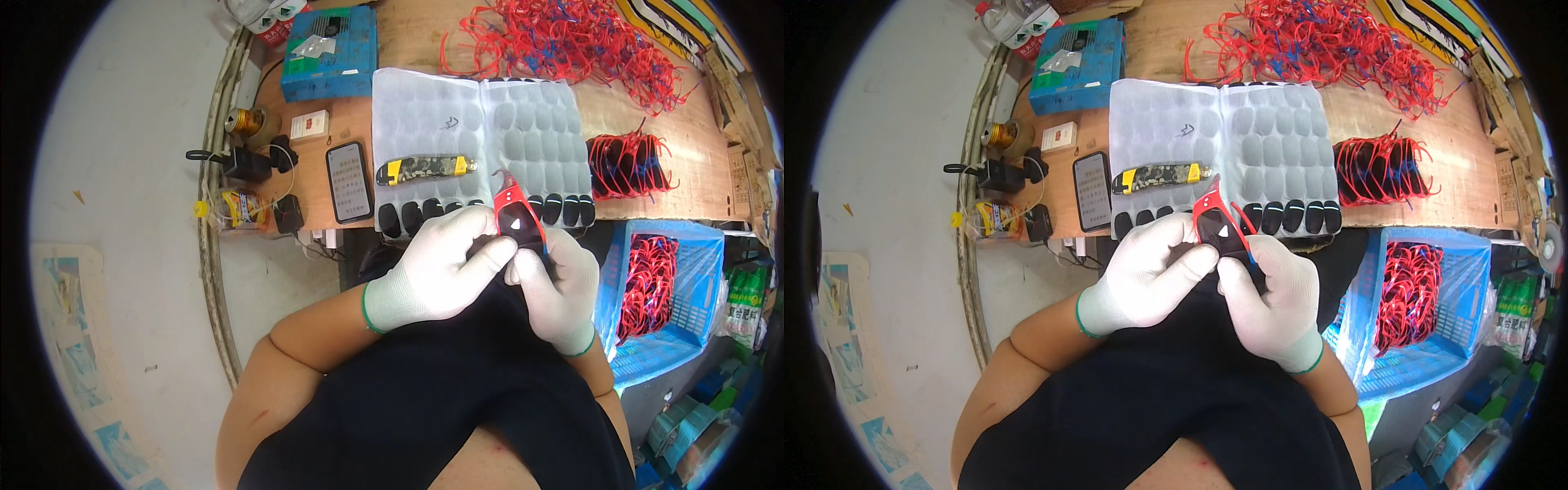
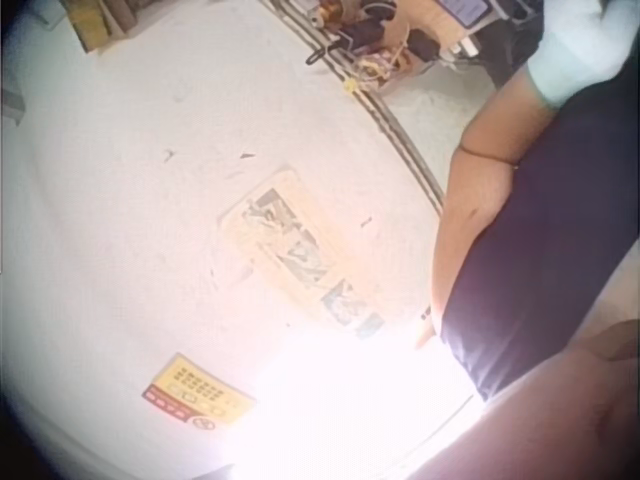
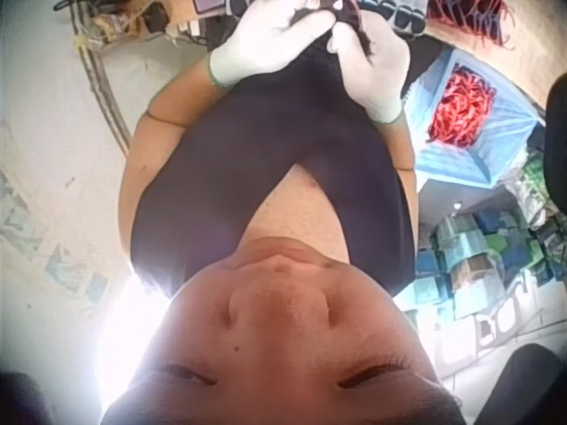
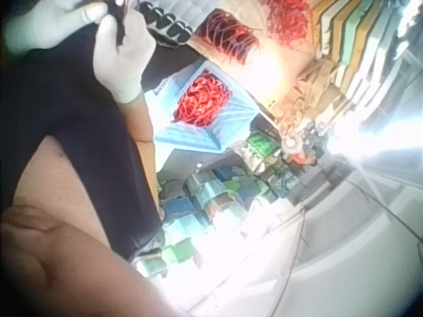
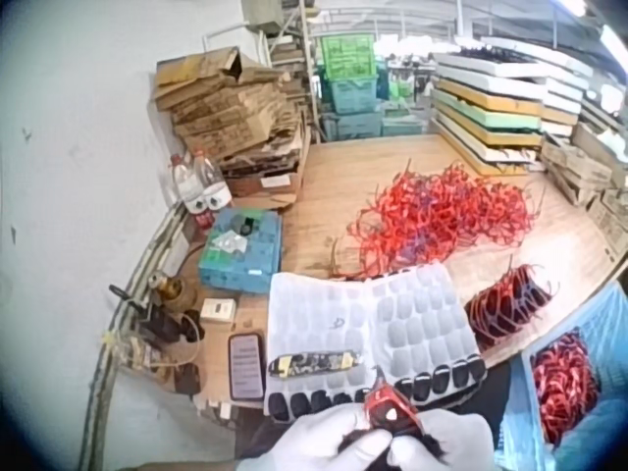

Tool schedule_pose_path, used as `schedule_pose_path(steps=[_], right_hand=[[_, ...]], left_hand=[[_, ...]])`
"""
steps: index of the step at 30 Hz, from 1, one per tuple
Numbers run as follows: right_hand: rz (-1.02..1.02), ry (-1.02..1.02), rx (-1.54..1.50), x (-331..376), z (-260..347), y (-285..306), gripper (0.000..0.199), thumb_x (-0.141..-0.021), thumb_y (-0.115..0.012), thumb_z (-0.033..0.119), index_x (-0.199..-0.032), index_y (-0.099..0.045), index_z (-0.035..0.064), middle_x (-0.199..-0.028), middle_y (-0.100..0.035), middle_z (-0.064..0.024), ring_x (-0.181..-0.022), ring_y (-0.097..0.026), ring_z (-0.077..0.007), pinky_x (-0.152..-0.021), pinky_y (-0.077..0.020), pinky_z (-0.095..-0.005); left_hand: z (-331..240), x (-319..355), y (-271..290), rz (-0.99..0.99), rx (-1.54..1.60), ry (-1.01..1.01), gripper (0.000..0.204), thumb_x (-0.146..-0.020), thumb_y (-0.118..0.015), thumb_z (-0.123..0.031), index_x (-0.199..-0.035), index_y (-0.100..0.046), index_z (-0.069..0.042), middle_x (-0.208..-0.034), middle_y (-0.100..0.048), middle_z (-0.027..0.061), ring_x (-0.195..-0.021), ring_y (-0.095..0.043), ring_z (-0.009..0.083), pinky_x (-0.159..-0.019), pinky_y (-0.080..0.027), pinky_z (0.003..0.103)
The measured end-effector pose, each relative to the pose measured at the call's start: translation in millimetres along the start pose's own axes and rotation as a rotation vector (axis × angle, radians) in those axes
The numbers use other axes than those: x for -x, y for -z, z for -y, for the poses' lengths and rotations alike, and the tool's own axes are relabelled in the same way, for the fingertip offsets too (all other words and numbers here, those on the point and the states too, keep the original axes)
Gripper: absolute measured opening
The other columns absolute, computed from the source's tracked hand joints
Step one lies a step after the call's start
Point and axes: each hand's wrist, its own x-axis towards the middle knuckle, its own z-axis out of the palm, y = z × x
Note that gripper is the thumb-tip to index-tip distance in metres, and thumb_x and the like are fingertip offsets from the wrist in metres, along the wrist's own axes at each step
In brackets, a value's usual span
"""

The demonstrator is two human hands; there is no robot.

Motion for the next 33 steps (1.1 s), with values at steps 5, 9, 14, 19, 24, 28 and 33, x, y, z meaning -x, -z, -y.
schedule_pose_path(steps=[5, 9, 14, 19, 24, 28, 33], right_hand=[[-0.108, 0.186, 0.219, 12, 14, 1, 0.008, -0.085, -0.064, 0.002, -0.093, -0.065, 0.0002, -0.069, -0.062, -0.0154, -0.056, -0.061, -0.0336, -0.052, -0.0459, -0.0373], [-0.102, 0.232, 0.246, 12, 9, 7, 0.008, -0.083, -0.065, 0.003, -0.091, -0.066, 0.0008, -0.068, -0.061, -0.0155, -0.056, -0.061, -0.0340, -0.052, -0.0458, -0.0382], [-0.007, 0.321, 0.193, 9, -7, 13, 0.007, -0.077, -0.068, 0.003, -0.084, -0.067, 0.0015, -0.070, -0.063, -0.0142, -0.058, -0.063, -0.0337, -0.053, -0.0475, -0.0382], [0.042, 0.341, 0.187, 5, -12, 15, 0.007, -0.075, -0.070, 0.003, -0.080, -0.065, 0.0017, -0.062, -0.058, -0.0114, -0.050, -0.057, -0.0287, -0.049, -0.0432, -0.0359], [0.000, 0.312, 0.210, 10, -21, 25, 0.007, -0.074, -0.071, 0.003, -0.078, -0.065, 0.0007, -0.060, -0.056, -0.0113, -0.049, -0.056, -0.0273, -0.047, -0.0424, -0.0350], [-0.010, 0.297, 0.168, 12, -25, 27, 0.008, -0.075, -0.071, 0.002, -0.076, -0.063, 0.0007, -0.060, -0.056, -0.0111, -0.050, -0.058, -0.0271, -0.048, -0.0432, -0.0341], [0.030, 0.332, 0.110, 10, -28, 24, 0.010, -0.075, -0.072, 0.000, -0.077, -0.062, 0.0003, -0.061, -0.056, -0.0102, -0.049, -0.057, -0.0260, -0.048, -0.0425, -0.0335]], left_hand=[[-15, 2, -1, 0.048, -0.104, -0.050, 0.015, -0.102, -0.060, -0.013, -0.101, -0.063, 0.002, -0.085, -0.066, 0.0070, -0.073, -0.062, 0.0116, -0.066, -0.051, 0.027], [-10, 0, -1, 0.071, -0.153, -0.107, 0.018, -0.102, -0.061, -0.015, -0.100, -0.062, 0.003, -0.089, -0.065, 0.0069, -0.076, -0.060, 0.0105, -0.068, -0.050, 0.027], [0, 7, -7, 0.029, 0.342, 0.084, 0.019, -0.103, -0.058, -0.016, -0.109, -0.064, 0.001, -0.100, -0.065, 0.0067, -0.091, -0.060, 0.0128, -0.083, -0.050, 0.029], [8, 9, 13, 0.152, -0.158, -0.063, 0.015, -0.100, -0.057, -0.009, -0.107, -0.065, 0.001, -0.108, -0.067, 0.0106, -0.096, -0.063, 0.0175, -0.088, -0.050, 0.032], [79, 68, 44, -0.098, -0.679, -0.035, 0.007, -0.089, -0.066, -0.007, -0.092, -0.069, -0.001, -0.094, -0.071, 0.0121, -0.086, -0.071, 0.0304, -0.078, -0.056, 0.037], [159, 147, 71, -0.392, -0.906, 0.144, 0.020, -0.090, -0.067, -0.022, -0.096, -0.068, -0.003, -0.094, -0.070, 0.0145, -0.089, -0.068, 0.0326, -0.083, -0.055, 0.041], [178, 158, 70, -0.381, -0.801, 0.543, 0.035, -0.095, -0.063, -0.035, -0.092, -0.065, 0.000, -0.083, -0.065, 0.0176, -0.082, -0.066, 0.0344, -0.079, -0.052, 0.041]])
